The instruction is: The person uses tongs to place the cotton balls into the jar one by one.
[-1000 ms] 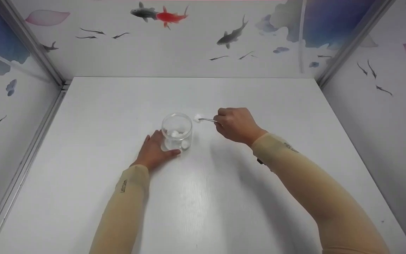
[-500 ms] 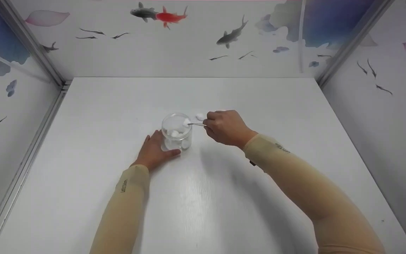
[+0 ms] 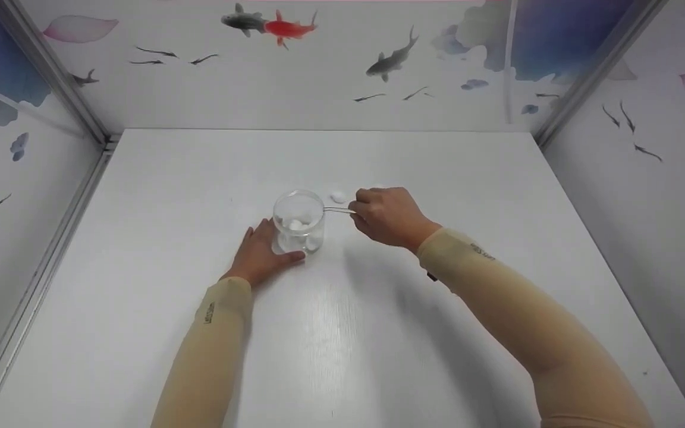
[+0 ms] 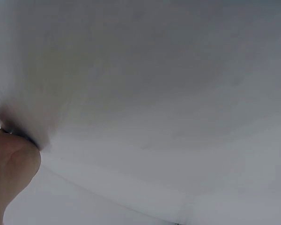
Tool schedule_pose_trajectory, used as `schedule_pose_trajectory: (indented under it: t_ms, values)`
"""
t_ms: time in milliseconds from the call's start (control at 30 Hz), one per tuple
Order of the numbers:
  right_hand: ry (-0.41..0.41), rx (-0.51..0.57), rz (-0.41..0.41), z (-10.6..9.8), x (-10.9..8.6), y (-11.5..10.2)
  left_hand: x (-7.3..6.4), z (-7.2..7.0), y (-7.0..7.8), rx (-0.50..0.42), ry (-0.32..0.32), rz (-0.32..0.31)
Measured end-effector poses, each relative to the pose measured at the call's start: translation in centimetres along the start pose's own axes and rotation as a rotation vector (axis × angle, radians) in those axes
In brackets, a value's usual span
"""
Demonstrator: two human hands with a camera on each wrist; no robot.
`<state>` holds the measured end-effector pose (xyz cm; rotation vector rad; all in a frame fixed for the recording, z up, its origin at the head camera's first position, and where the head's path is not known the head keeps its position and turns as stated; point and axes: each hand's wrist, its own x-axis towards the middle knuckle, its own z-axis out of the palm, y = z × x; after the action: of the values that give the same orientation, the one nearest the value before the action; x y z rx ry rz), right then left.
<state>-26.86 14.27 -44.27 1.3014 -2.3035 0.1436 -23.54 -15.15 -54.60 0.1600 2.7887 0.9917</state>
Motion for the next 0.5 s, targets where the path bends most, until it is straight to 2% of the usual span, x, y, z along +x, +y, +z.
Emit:
schedule_pose_trajectory:
  t_ms: [200, 500]
  values:
    - [-0.015, -0.009, 0.034, -0.1, -1.4, 1.0, 0.0, 0.0, 0.0, 0.005, -0.003, 0.001]
    - [-0.094, -0.009, 0.113, 0.6, -4.1, 2.8, 0.2, 0.2, -0.2, -0.012, -0.005, -0.002]
